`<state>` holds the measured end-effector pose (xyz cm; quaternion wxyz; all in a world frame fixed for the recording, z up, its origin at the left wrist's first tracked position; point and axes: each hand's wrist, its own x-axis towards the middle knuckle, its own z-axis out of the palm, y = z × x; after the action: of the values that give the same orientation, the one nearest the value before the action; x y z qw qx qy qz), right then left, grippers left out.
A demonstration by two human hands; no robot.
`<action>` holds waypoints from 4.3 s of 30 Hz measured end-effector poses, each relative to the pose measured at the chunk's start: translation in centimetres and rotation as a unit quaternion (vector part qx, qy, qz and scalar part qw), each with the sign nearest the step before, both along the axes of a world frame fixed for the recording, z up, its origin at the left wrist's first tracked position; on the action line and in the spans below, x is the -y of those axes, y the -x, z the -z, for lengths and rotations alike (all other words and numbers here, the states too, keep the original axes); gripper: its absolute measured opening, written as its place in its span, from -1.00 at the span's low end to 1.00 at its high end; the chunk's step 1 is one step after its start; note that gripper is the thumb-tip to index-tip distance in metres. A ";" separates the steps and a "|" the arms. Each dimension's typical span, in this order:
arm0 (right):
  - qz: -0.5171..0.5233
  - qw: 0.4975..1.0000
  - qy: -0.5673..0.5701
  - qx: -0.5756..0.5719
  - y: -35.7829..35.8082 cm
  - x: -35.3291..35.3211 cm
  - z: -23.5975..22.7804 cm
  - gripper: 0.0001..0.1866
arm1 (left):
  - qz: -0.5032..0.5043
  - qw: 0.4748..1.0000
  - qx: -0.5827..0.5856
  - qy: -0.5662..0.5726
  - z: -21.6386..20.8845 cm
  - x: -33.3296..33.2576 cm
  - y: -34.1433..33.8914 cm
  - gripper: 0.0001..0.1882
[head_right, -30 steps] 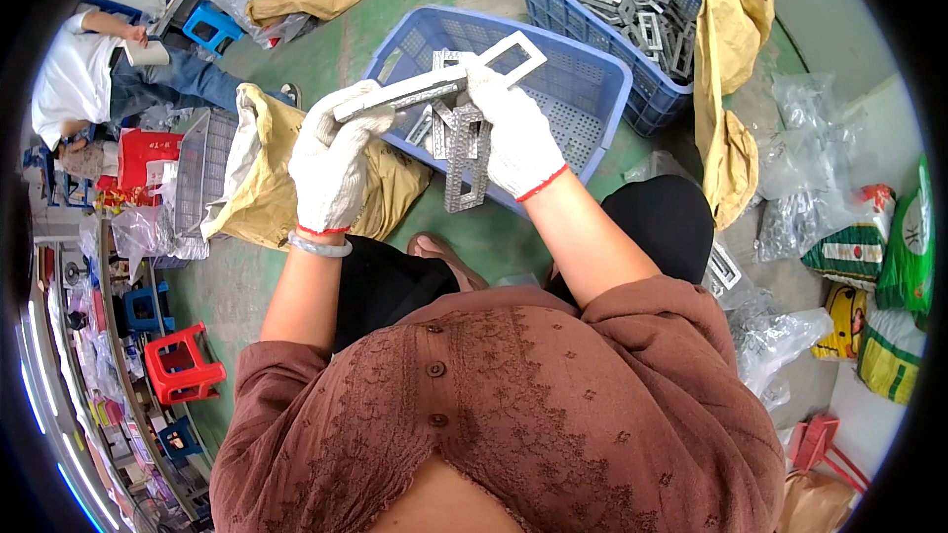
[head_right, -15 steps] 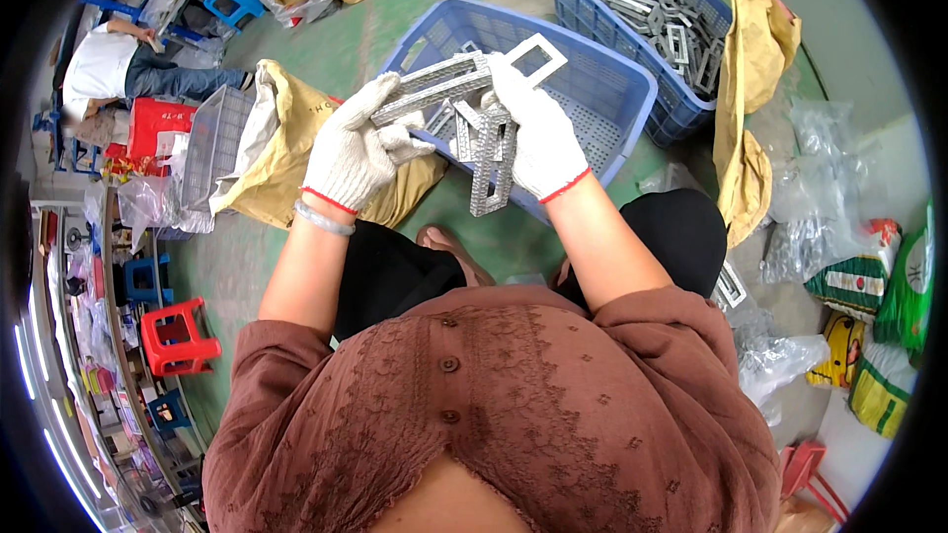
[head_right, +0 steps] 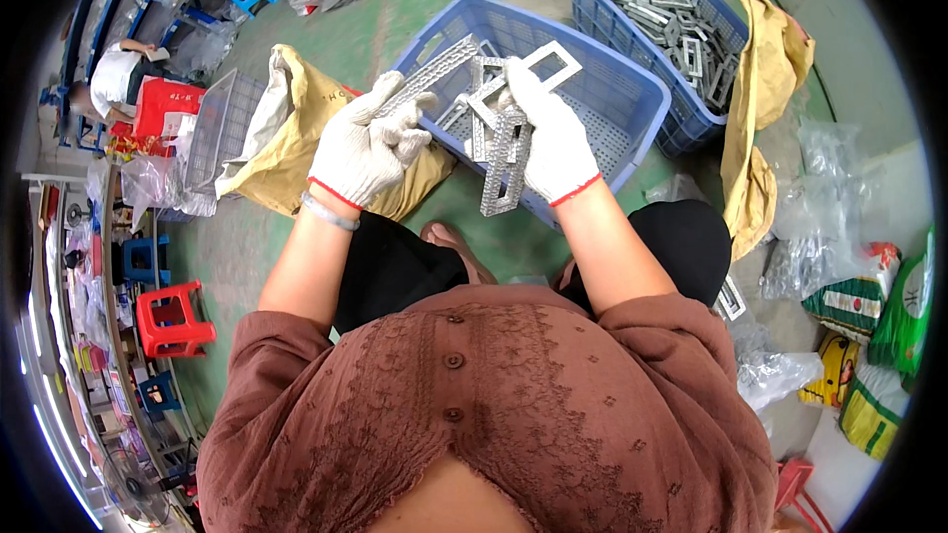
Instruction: The person sits on the floor and sorts small rectangular metal parts from a blue basket. They pick up the parts, inspect them, and place them into a plastic bag on the floor. The person repeats this process, handling the parts one by one or in small groups.
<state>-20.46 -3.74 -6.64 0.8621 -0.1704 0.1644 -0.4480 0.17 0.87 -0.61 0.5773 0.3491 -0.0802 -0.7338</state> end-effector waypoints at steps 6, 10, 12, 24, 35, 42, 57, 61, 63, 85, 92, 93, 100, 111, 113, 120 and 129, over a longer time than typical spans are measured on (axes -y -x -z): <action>-0.004 0.999 -0.031 -0.015 -0.8 -0.2 -0.5 -0.72 | -0.043 0.999 0.027 0.000 -0.2 -0.6 -1.7 -0.84; 0.018 0.999 -0.012 -0.036 0.2 0.0 -0.7 -0.74 | -0.117 0.983 0.134 0.053 -1.9 -0.6 -6.5 -0.81; 0.049 0.998 -0.013 -0.044 0.3 0.2 0.1 -0.77 | -0.190 0.943 0.250 0.111 -2.8 -0.4 -11.3 -0.73; 0.025 0.999 -0.030 0.022 -0.4 0.3 -0.1 -0.75 | -0.063 0.305 0.950 0.011 -4.1 0.8 -21.3 -0.57; 0.058 0.995 0.009 0.077 -0.1 0.3 0.5 -0.66 | 0.251 0.610 0.735 0.160 0.1 -4.0 5.6 -0.41; 0.169 0.985 0.023 0.037 0.7 1.4 -0.1 -0.70 | 0.217 0.902 0.360 0.100 2.8 -3.1 5.6 -0.67; 0.127 0.985 0.116 0.028 0.7 1.2 0.5 -0.73 | 0.232 0.962 0.015 0.143 4.2 -3.6 3.2 -0.63; 0.132 0.981 0.139 0.001 0.7 0.7 -0.5 -0.72 | 0.245 0.952 -0.039 0.182 5.1 -3.8 2.7 -0.62; 0.143 0.981 0.133 -0.015 0.6 0.4 -1.0 -0.68 | 0.237 0.959 -0.038 0.150 4.9 -3.9 2.6 -0.61; 0.111 0.982 0.152 -0.005 0.9 1.0 0.5 -0.75 | 0.261 0.950 0.023 0.169 4.4 -3.2 1.3 -0.57; 0.157 0.973 0.121 -0.118 0.2 0.7 0.3 -0.75 | 0.265 0.949 -0.025 0.168 5.2 -3.3 0.6 -0.55; 0.148 0.966 0.146 -0.157 0.3 0.8 0.4 -0.77 | 0.271 0.945 -0.052 0.175 5.5 -3.2 0.5 -0.54; 0.086 0.946 0.260 -0.172 1.2 1.2 2.3 -0.76 | 0.306 0.931 -0.049 0.194 5.2 -2.9 0.9 -0.51; 0.069 0.943 0.255 -0.201 0.9 0.7 2.3 -0.75 | 0.294 0.933 0.035 0.206 5.1 -3.0 -0.7 -0.73; 0.066 0.942 0.243 -0.224 0.8 0.5 1.8 -0.75 | 0.270 0.943 0.042 0.189 5.3 -3.1 -0.8 -0.73; 0.054 0.936 0.235 -0.255 0.7 -0.4 1.0 -0.77 | 0.355 0.915 -0.134 0.138 6.8 -1.0 -1.8 -0.66; 0.068 0.932 0.241 -0.261 0.6 -0.4 1.4 -0.77 | 0.353 0.907 -0.188 0.129 9.2 -0.6 -2.0 -0.45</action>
<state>-21.02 -3.34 -8.01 0.6890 -0.4724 0.2820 -0.4718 2.19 1.51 -9.84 0.3245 0.0762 -0.1828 -0.9249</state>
